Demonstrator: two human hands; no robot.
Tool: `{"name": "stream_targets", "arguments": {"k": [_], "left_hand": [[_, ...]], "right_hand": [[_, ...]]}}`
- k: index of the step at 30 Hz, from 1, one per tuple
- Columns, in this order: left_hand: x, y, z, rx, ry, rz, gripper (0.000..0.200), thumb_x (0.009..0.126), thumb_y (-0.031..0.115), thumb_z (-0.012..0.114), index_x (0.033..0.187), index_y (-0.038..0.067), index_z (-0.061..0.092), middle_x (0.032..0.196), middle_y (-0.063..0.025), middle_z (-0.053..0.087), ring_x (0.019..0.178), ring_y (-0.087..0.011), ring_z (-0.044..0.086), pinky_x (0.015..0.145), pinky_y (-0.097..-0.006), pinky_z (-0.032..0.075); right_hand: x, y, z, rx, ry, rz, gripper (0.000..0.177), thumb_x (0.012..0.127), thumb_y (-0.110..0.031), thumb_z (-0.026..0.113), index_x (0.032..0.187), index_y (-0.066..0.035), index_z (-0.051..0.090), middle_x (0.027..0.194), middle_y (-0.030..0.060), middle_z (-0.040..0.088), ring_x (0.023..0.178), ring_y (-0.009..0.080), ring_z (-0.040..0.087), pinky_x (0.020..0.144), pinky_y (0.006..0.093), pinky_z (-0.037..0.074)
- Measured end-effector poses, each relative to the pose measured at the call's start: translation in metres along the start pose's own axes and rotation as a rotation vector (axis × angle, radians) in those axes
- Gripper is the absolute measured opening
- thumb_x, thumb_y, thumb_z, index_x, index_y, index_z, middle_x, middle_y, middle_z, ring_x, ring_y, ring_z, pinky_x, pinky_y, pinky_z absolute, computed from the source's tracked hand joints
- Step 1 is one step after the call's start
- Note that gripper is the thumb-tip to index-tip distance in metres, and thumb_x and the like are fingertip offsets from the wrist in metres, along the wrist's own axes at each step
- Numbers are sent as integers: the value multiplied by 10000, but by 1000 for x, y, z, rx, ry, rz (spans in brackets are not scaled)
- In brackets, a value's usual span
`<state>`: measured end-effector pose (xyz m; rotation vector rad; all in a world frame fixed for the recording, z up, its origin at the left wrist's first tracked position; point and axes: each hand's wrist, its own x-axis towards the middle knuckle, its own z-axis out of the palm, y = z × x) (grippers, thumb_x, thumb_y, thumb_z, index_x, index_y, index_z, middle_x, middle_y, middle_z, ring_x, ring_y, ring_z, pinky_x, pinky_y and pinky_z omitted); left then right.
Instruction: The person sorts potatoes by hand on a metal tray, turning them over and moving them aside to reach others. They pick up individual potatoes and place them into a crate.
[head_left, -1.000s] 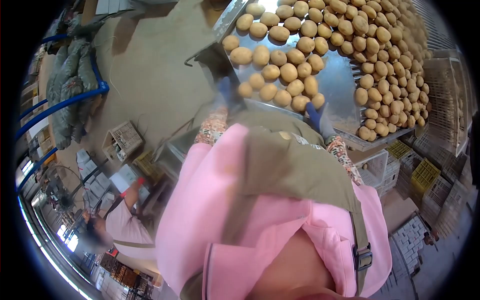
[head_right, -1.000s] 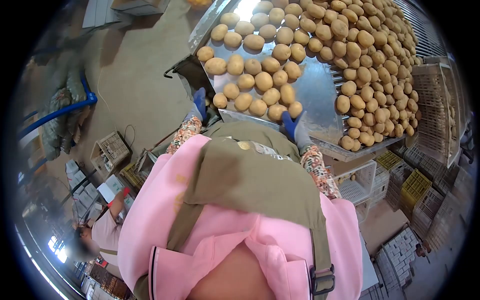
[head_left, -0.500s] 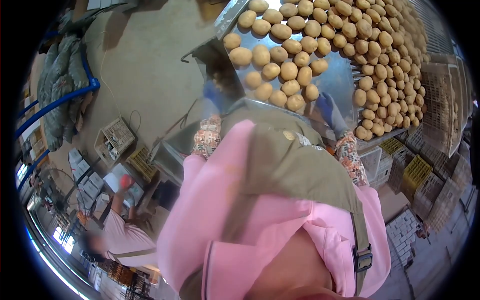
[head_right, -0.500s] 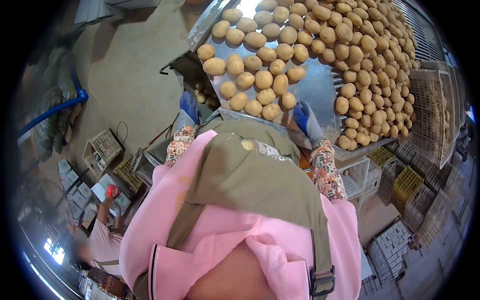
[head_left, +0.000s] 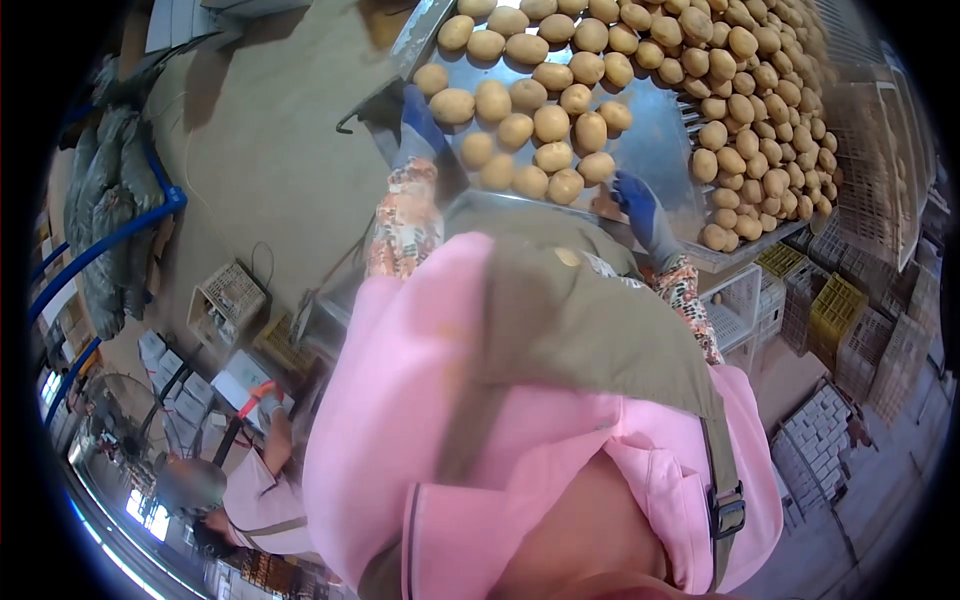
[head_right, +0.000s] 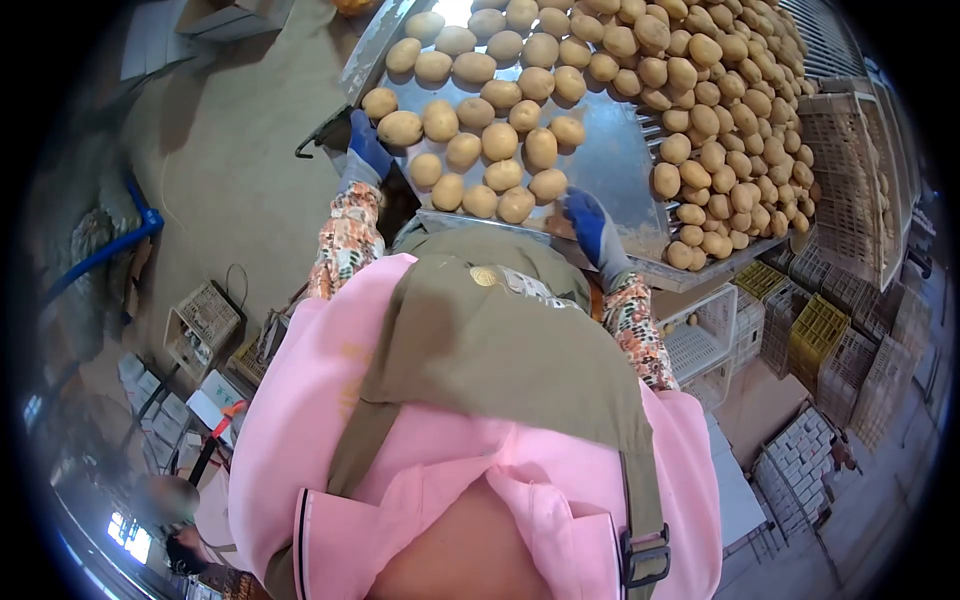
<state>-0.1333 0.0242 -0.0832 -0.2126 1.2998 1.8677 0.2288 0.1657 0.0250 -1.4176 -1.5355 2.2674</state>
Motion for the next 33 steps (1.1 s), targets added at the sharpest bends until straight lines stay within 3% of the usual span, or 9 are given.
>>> {"name": "stream_targets", "arguments": {"k": [7, 9, 12, 21, 24, 26, 28, 30, 33], "left_hand": [[-49, -12, -13, 408, -126, 227, 532, 897, 281, 586, 1348, 43, 436, 1234, -145, 559, 1112, -258, 555, 923, -385, 453], [-61, -13, -7, 1085, 1, 795, 699, 801, 255, 693, 1392, 41, 386, 1280, -184, 513, 1098, -303, 562, 908, -390, 461], [-66, 8, 5, 1323, 44, 633, 824, 740, 276, 751, 1444, 165, 338, 1195, -208, 523, 1031, -371, 575, 872, -421, 471], [-57, 31, 4, 1586, -90, 345, 775, 747, 385, 727, 1426, 254, 377, 1143, -204, 582, 1063, -379, 585, 886, -446, 463], [-74, 39, 10, 1486, -121, 335, 722, 745, 396, 723, 1383, 211, 439, 1178, -176, 604, 1082, -319, 596, 915, -413, 460], [-101, 46, 22, 675, -233, 24, 545, 824, 324, 660, 1302, 112, 505, 1112, -122, 623, 1016, -251, 611, 863, -352, 474], [-93, 17, 1, 841, -274, 216, 548, 807, 291, 697, 1278, 75, 518, 1127, -95, 622, 1009, -205, 604, 863, -328, 474], [-109, 20, 5, 815, -318, 212, 756, 686, 360, 810, 1297, 42, 497, 1171, -74, 633, 1048, -158, 600, 894, -313, 480], [-152, 39, 32, 818, -255, 325, 797, 669, 405, 817, 1306, 52, 493, 1175, -92, 632, 1049, -181, 613, 888, -329, 488]], "right_hand": [[7, 21, 13, -901, 205, -1, 538, 862, -370, 545, 1262, -14, 497, 1153, 189, 597, 1079, 296, 576, 925, 404, 440], [9, 6, 35, -1197, 221, 114, 558, 836, -408, 542, 1249, -34, 500, 1163, 213, 588, 1089, 340, 572, 930, 436, 434], [24, 8, 42, -1322, 245, 164, 519, 801, -439, 540, 1186, -91, 527, 1186, 221, 555, 1113, 382, 542, 935, 466, 426], [31, 17, 20, -1207, 245, 110, 514, 798, -434, 544, 1203, -118, 532, 1171, 227, 553, 1107, 399, 539, 936, 465, 428], [28, 9, 25, -1211, 234, 123, 510, 802, -432, 540, 1209, -125, 530, 1141, 238, 561, 1088, 426, 534, 931, 478, 424], [20, 5, 27, -1189, 250, 49, 446, 834, -374, 550, 1172, -83, 550, 1092, 211, 581, 1047, 369, 543, 899, 433, 433], [24, 18, 24, -1162, 265, -17, 385, 866, -316, 561, 1134, -41, 569, 1043, 185, 602, 1006, 312, 553, 867, 388, 441], [35, 53, 16, -382, 441, -97, 416, 920, -256, 560, 1254, -16, 500, 1080, 135, 599, 988, 196, 552, 849, 314, 443], [21, 29, 39, -226, 344, -125, 440, 936, -224, 535, 1276, 47, 467, 1109, 139, 596, 1026, 193, 554, 887, 318, 444]]}}
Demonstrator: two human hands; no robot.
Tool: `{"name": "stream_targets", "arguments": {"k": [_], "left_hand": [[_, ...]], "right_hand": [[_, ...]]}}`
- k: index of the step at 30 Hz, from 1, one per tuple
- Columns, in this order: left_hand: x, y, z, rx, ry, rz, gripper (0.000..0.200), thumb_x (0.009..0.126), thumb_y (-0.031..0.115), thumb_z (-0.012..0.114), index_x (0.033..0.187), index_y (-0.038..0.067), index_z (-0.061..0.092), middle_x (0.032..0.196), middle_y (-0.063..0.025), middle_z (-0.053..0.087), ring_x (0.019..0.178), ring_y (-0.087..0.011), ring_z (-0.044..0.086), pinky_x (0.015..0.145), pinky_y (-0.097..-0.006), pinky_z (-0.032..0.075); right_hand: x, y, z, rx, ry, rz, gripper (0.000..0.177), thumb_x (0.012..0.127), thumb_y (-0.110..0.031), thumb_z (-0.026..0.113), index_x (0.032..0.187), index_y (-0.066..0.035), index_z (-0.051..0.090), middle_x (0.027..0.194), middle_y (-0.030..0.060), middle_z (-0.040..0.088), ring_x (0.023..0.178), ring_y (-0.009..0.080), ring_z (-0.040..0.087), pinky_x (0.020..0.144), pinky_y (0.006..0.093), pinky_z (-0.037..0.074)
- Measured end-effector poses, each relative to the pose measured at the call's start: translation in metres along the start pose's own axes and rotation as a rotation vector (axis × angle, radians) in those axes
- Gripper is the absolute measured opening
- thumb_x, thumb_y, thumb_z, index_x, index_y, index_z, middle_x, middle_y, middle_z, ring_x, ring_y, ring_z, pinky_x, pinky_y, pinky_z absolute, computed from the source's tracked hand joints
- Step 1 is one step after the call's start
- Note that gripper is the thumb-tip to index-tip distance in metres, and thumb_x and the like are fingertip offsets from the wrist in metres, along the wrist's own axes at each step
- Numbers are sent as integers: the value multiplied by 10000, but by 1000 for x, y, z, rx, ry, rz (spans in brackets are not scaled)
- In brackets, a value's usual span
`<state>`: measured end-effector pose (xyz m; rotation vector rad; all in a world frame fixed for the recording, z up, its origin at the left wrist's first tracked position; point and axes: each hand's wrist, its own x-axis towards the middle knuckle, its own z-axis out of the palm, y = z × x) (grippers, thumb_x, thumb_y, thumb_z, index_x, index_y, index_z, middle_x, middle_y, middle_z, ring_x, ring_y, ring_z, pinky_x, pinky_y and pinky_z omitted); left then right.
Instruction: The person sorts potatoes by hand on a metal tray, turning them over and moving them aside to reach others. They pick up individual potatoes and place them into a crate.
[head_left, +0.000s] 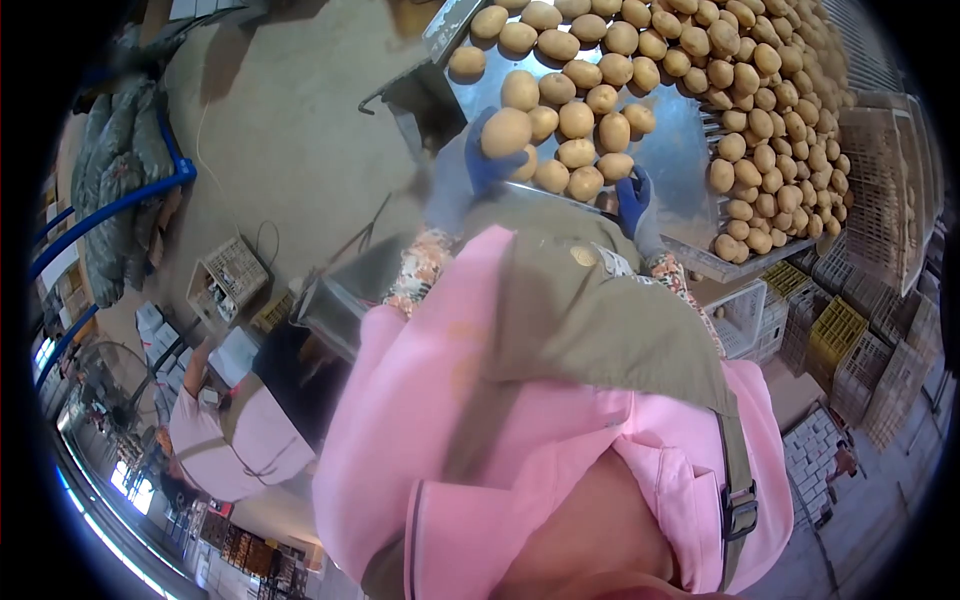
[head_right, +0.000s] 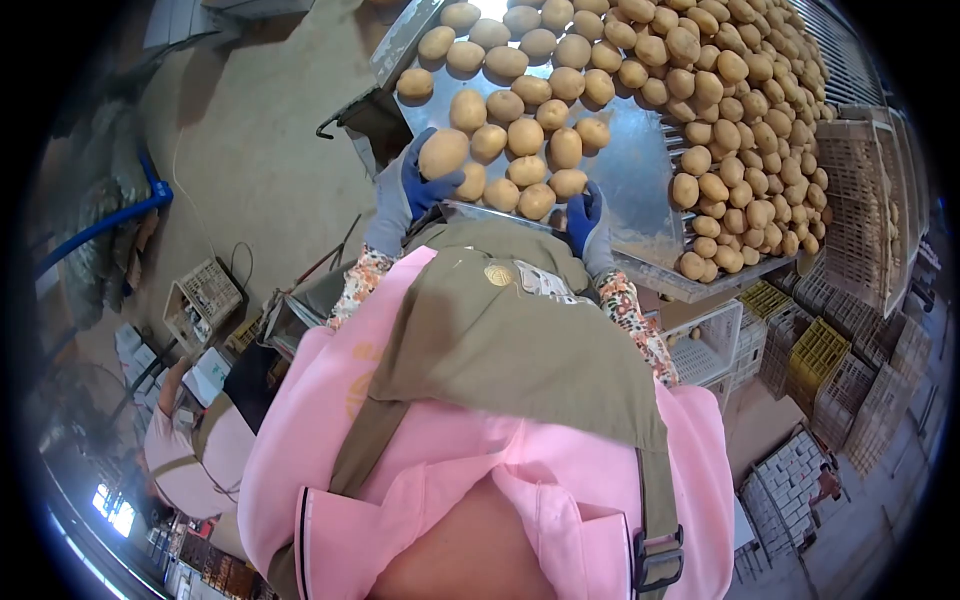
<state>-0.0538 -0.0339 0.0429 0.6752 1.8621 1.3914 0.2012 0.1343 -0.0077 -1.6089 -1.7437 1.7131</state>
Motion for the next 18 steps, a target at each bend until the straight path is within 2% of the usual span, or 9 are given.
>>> {"name": "stream_targets", "arguments": {"k": [1, 3, 4, 7, 8, 11, 14, 17, 18], "left_hand": [[-6, 15, 2, 14, 26, 5, 851, 644, 444, 824, 1320, 57, 482, 1188, -121, 625, 1064, -215, 620, 895, -346, 488], [-10, 37, 1, 195, 13, 7, 872, 633, 457, 826, 1327, 62, 478, 1176, -135, 628, 1056, -238, 624, 890, -354, 490], [-10, 45, 2, 372, -1, 13, 892, 622, 469, 828, 1334, 66, 473, 1163, -149, 632, 1049, -262, 629, 886, -362, 491], [-12, 57, 9, 364, 23, 123, 910, 601, 435, 835, 1353, 82, 463, 1100, -161, 649, 989, -313, 639, 842, -384, 498], [-12, 53, 10, 362, 15, 127, 910, 601, 435, 835, 1353, 82, 463, 1100, -161, 649, 989, -313, 639, 842, -384, 498], [-10, 42, 13, 613, 96, 400, 768, 680, 373, 792, 1312, 68, 480, 961, -128, 668, 832, -353, 645, 700, -427, 510], [-11, 48, 12, 619, 103, 441, 767, 662, 390, 802, 1289, 65, 502, 928, -135, 668, 821, -347, 644, 688, -431, 507], [-17, 61, 12, 450, 87, 396, 793, 631, 417, 814, 1277, 69, 515, 917, -134, 665, 822, -345, 643, 699, -434, 506], [-20, 65, 15, 454, 67, 342, 811, 619, 434, 816, 1278, 71, 514, 917, -131, 663, 825, -344, 642, 703, -436, 506]], "right_hand": [[-1, -6, 5, 1, -2, 4, 440, 936, -224, 535, 1276, 47, 467, 1109, 139, 596, 1026, 193, 554, 887, 318, 444], [-2, -19, 14, -85, -85, -296, 494, 950, -206, 532, 1358, 27, 380, 1151, 155, 580, 1064, 189, 549, 908, 301, 442], [-8, -40, 20, -14, -177, -286, 532, 947, -210, 543, 1384, 20, 344, 1181, 160, 563, 1081, 191, 547, 919, 299, 440], [-35, -121, 45, 161, -386, -223, 622, 931, -238, 582, 1433, -15, 289, 1259, 170, 514, 1113, 190, 542, 928, 279, 440], [-47, -140, 54, 162, -377, -222, 622, 931, -238, 582, 1433, -15, 289, 1259, 170, 514, 1113, 190, 542, 928, 279, 440], [-60, -158, 74, -35, -418, -344, 683, 909, -244, 611, 1460, -58, 252, 1274, 179, 500, 1116, 200, 547, 917, 275, 454], [-47, -148, 83, -201, -295, -405, 661, 881, -238, 644, 1439, -77, 326, 1244, 156, 527, 1119, 168, 552, 913, 261, 463], [-40, -151, 67, -70, -422, -207, 526, 897, -212, 614, 1372, -65, 442, 1207, 129, 569, 1110, 150, 559, 931, 276, 461], [-35, -149, 61, -183, -405, -514, 456, 919, -208, 578, 1337, -53, 482, 1189, 113, 587, 1100, 140, 561, 931, 279, 459]]}}
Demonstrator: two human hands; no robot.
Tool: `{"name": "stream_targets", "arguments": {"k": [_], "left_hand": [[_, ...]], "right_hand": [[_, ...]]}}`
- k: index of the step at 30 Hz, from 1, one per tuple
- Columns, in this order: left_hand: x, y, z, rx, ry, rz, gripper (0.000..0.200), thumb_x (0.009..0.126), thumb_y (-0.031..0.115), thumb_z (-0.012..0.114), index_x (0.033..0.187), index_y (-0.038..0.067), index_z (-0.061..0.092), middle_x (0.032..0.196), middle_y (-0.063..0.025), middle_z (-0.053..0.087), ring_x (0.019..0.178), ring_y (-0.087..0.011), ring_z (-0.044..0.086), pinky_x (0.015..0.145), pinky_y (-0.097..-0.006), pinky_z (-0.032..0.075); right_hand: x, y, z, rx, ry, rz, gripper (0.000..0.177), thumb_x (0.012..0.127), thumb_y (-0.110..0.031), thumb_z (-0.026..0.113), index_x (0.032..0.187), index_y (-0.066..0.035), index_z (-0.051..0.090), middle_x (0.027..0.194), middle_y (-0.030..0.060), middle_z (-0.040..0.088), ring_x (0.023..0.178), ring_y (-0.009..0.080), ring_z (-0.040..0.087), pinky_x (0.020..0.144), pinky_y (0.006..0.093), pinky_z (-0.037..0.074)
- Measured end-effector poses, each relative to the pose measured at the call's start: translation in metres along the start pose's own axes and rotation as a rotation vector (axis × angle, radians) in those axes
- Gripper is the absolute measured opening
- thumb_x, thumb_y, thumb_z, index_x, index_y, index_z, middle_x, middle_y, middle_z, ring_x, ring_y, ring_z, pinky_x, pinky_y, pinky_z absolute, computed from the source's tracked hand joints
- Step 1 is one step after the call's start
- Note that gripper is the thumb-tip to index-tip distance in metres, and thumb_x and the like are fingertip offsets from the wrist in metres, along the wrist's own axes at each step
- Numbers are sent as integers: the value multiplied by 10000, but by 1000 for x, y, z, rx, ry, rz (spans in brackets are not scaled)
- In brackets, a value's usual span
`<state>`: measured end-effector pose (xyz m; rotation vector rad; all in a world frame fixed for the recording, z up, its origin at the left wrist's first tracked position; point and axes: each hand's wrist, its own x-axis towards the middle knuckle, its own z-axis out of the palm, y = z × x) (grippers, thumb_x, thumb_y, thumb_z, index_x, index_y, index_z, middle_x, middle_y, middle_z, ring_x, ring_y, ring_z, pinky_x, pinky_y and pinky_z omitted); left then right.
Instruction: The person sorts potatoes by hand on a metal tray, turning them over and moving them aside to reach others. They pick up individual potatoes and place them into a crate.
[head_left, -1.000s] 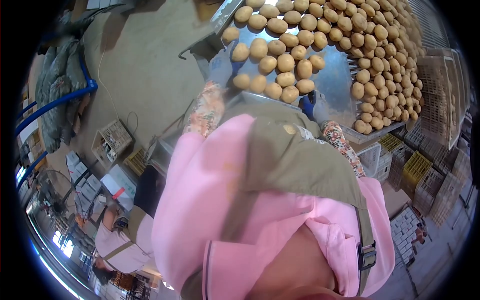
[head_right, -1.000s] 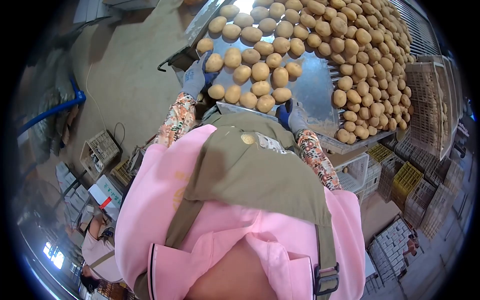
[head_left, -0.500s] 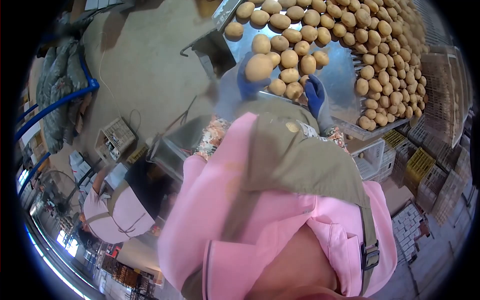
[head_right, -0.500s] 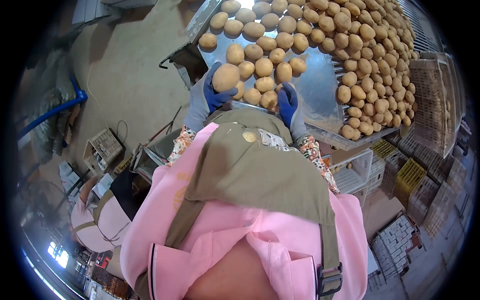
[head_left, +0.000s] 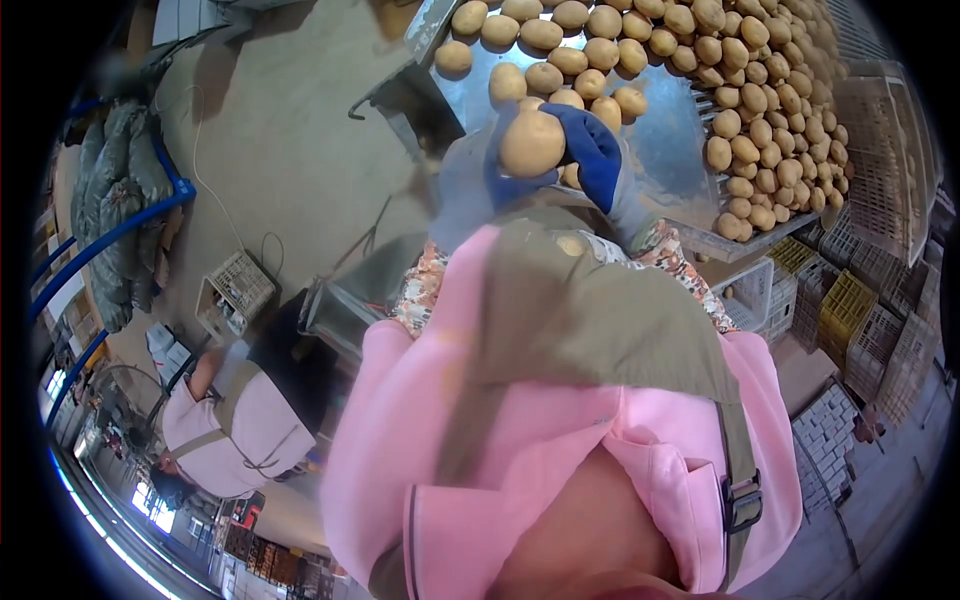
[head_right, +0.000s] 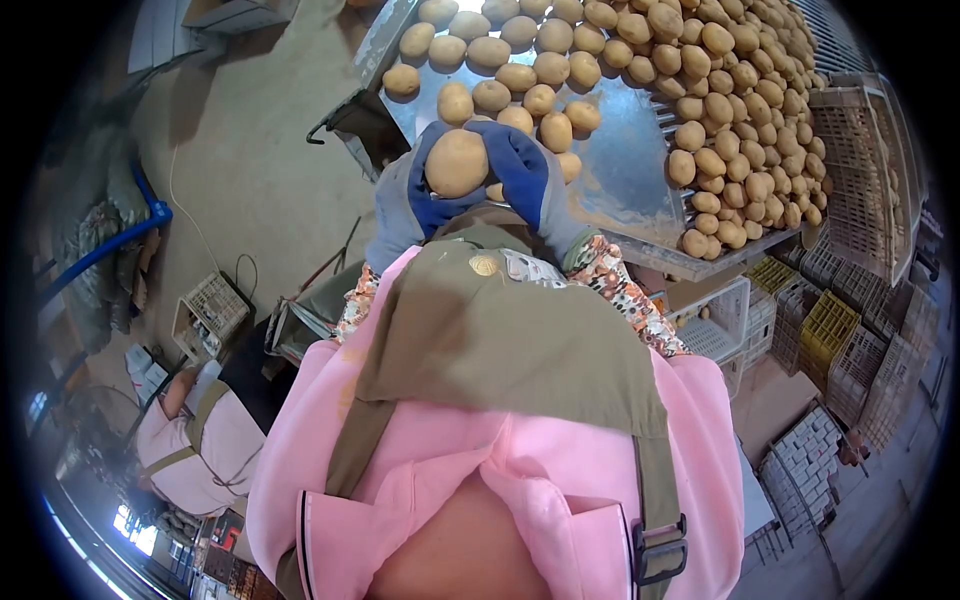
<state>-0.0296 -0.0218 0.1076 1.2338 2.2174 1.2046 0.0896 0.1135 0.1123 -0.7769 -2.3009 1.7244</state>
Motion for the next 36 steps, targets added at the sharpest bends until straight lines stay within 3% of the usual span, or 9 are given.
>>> {"name": "stream_targets", "arguments": {"k": [1, 5, 7, 11, 13, 17, 19, 22, 36], "left_hand": [[-1, 3, 0, 0, -32, -46, 830, 607, 452, 817, 1279, 73, 514, 916, -128, 662, 829, -342, 641, 707, -439, 505], [0, -4, 3, -13, -1, 3, 834, 593, 471, 817, 1268, 80, 519, 928, -112, 661, 840, -328, 643, 717, -431, 504], [1, -5, 3, 19, -33, 38, 827, 595, 480, 813, 1261, 83, 526, 943, -101, 662, 845, -309, 645, 725, -422, 501], [2, -1, 2, 72, -25, 26, 826, 603, 475, 805, 1272, 85, 520, 953, -88, 662, 836, -294, 645, 727, -414, 498], [2, 0, 3, 143, 15, 47, 823, 612, 433, 801, 1295, 82, 504, 950, -81, 663, 838, -291, 640, 723, -418, 498], [-1, -6, 2, 182, 19, 79, 785, 638, 376, 784, 1312, 95, 495, 956, -82, 664, 852, -288, 637, 719, -421, 498], [-1, -10, 4, 245, -2, 69, 761, 656, 331, 773, 1326, 106, 490, 966, -88, 665, 870, -289, 634, 725, -422, 498], [-3, -6, 2, 255, -16, 26, 751, 666, 298, 763, 1338, 114, 481, 967, -104, 663, 861, -306, 635, 740, -425, 494], [5, -10, 8, -99, 15, 6, 848, 645, 205, 797, 1398, 156, 410, 1081, -141, 630, 976, -341, 601, 831, -433, 480]], "right_hand": [[0, 4, -3, -175, 9, -275, 397, 941, -204, 543, 1302, -41, 522, 1171, 97, 605, 1090, 129, 563, 931, 282, 457], [-9, -7, -2, 38, 19, -130, 545, 753, -29, 627, 1283, -44, 503, 1160, 106, 597, 1005, 245, 620, 878, 312, 490], [-11, -10, -1, 125, 32, -44, 368, 991, -214, 441, 1293, -15, 509, 1217, 80, 580, 1087, 137, 563, 930, 280, 454], [-11, -18, 2, 232, 40, -62, 393, 993, -248, 442, 1298, -6, 494, 1244, 91, 562, 1100, 155, 557, 947, 287, 444], [-8, -47, -2, 381, -29, 339, 435, 984, -280, 469, 1319, -3, 467, 1256, 110, 547, 1130, 183, 543, 960, 309, 440], [-8, -23, 12, 462, 48, 279, 550, 916, -300, 586, 1356, -18, 414, 1259, 127, 533, 1152, 203, 530, 960, 332, 445], [-12, -25, 12, 111, 5, 99, 691, 826, -284, 689, 1381, -27, 367, 1263, 137, 522, 1167, 208, 521, 963, 344, 443], [-12, -41, 13, 327, -64, 201, 848, 776, -219, 714, 1441, -9, 232, 1329, 139, 423, 1200, 215, 463, 991, 336, 411], [-13, -44, 7, 221, 12, 90, 792, 785, -217, 723, 1424, -16, 301, 1328, 154, 475, 1198, 231, 508, 975, 348, 441]]}}
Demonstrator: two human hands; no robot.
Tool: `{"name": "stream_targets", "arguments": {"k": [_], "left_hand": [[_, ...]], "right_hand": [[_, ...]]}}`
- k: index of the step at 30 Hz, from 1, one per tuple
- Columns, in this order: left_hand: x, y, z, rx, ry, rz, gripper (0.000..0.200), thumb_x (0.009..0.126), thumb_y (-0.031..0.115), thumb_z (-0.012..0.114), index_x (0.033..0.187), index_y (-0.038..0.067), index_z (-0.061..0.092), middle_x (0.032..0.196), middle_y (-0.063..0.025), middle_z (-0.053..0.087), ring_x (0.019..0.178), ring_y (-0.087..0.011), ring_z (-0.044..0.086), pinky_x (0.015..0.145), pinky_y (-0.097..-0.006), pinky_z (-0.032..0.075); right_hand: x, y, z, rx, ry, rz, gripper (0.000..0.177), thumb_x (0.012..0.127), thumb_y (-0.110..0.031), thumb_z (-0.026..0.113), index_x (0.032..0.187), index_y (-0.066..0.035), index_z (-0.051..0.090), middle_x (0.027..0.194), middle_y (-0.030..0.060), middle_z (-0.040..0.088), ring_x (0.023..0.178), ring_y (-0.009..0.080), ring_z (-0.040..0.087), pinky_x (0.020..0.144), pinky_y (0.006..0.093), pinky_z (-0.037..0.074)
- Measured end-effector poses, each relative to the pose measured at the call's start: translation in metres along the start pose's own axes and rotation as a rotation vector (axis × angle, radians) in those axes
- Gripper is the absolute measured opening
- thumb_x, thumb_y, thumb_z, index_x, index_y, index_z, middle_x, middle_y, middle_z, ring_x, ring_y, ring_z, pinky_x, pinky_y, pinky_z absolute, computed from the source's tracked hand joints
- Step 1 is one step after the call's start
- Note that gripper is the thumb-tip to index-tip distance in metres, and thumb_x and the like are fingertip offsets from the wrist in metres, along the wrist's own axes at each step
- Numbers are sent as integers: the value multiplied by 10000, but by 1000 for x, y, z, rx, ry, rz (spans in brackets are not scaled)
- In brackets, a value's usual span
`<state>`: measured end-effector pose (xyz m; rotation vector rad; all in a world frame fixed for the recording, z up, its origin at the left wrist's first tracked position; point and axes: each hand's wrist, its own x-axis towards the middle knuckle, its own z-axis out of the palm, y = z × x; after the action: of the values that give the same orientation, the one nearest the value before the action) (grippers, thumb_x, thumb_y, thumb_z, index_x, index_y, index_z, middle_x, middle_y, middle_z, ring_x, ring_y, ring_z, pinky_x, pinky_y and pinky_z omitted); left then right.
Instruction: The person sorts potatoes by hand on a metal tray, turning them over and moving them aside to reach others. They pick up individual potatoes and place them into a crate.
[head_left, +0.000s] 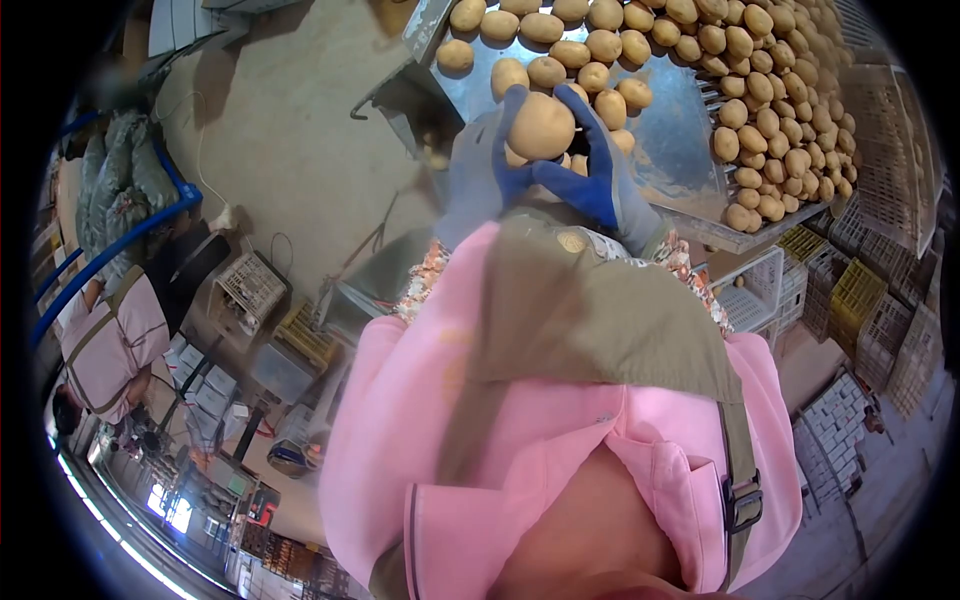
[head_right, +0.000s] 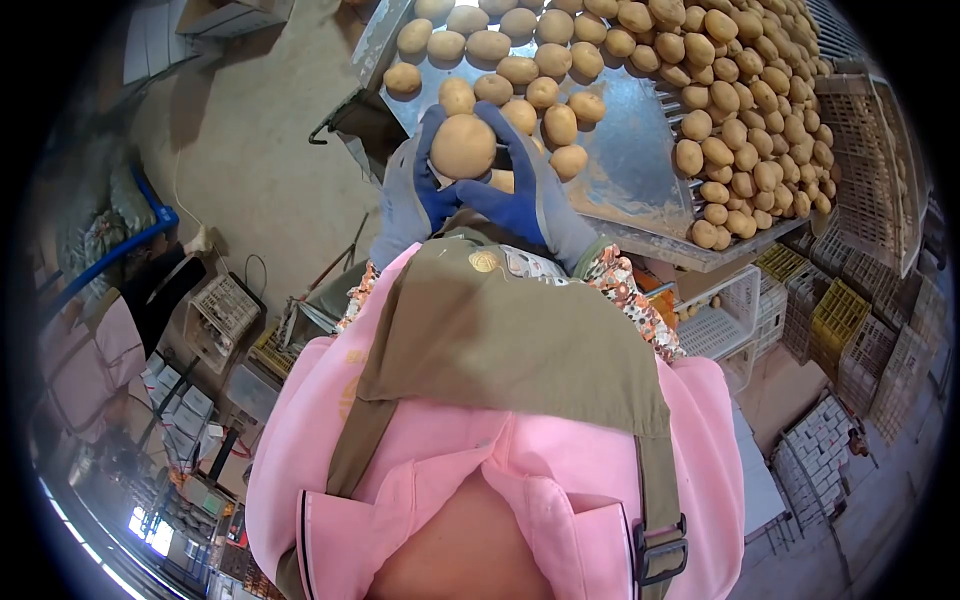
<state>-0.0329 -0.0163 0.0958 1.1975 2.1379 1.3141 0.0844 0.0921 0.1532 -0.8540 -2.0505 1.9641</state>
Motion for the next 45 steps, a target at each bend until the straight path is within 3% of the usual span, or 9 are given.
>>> {"name": "stream_targets", "arguments": {"k": [8, 22, 27, 29, 32, 36, 40, 41, 45], "left_hand": [[1, -1, -1, -83, 34, -26, 928, 599, 79, 809, 1419, 153, 380, 1171, -130, 584, 1043, -333, 554, 885, -425, 463], [-4, -112, 36, 594, -489, 139, 746, 833, 544, 544, 1466, 227, 311, 1488, -143, 311, 1369, -350, 272, 1087, -549, 211], [2, -113, 37, 784, -246, 45, 627, 900, 446, 508, 1423, 126, 381, 1436, -185, 377, 1326, -351, 348, 1081, -480, 270], [22, -74, 38, 180, -193, 176, 523, 956, 365, 471, 1392, 83, 415, 1373, -158, 461, 1242, -288, 461, 1023, -359, 369], [30, -27, 79, -1107, -514, -654, 459, 1010, 325, 402, 1378, 50, 412, 1256, -97, 541, 1175, -169, 498, 996, -282, 389], [43, 14, 65, -1310, -708, -687, 462, 1004, 355, 423, 1343, 40, 406, 1234, -130, 540, 1135, -183, 536, 930, -323, 470], [35, 7, 58, -1356, -517, -194, 554, 984, 469, 415, 1326, 35, 401, 1227, -171, 530, 1091, -251, 585, 872, -381, 538], [40, 21, 46, -1443, -470, -858, 647, 959, 559, 381, 1330, 28, 399, 1196, -166, 549, 1095, -291, 590, 902, -397, 533], [35, 10, 46, -1601, -520, -955, 701, 944, 612, 336, 1335, 34, 403, 1178, -164, 569, 1093, -303, 590, 907, -398, 537]], "right_hand": [[1, 18, -1, -309, 41, -183, 711, 797, -205, 703, 1402, -47, 363, 1314, 158, 498, 1234, 228, 478, 984, 357, 438], [0, 149, -89, 1243, 399, 493, 488, 915, -400, 583, 1245, -56, 480, 1080, 130, 580, 939, 252, 616, 732, 361, 546], [-25, 117, -83, 351, 528, 272, 573, 779, -364, 755, 1191, -44, 518, 1071, 99, 571, 915, 160, 570, 740, 285, 503], [-20, 98, -82, 154, 442, 211, 571, 756, -363, 769, 1173, -47, 539, 1075, 100, 573, 936, 174, 565, 769, 301, 495], [-17, 80, -60, -318, 459, 53, 597, 685, -351, 808, 1152, -55, 582, 1124, 138, 579, 1046, 253, 544, 893, 384, 456], [-22, 59, -55, -773, 442, -183, 638, 718, -299, 812, 1204, 22, 552, 1105, 83, 587, 1048, 165, 540, 956, 302, 418], [-22, 88, -110, 274, 569, 94, 451, 912, -259, 625, 1250, 19, 518, 1081, 81, 592, 960, 120, 561, 877, 247, 451], [-20, 105, -126, 279, 558, 92, 451, 912, -259, 625, 1250, 19, 518, 1081, 81, 592, 960, 120, 561, 877, 247, 451], [-10, 193, -120, 47, 458, 306, 412, 962, -229, 522, 1287, 19, 481, 1153, 129, 578, 1033, 196, 564, 934, 309, 439]]}}
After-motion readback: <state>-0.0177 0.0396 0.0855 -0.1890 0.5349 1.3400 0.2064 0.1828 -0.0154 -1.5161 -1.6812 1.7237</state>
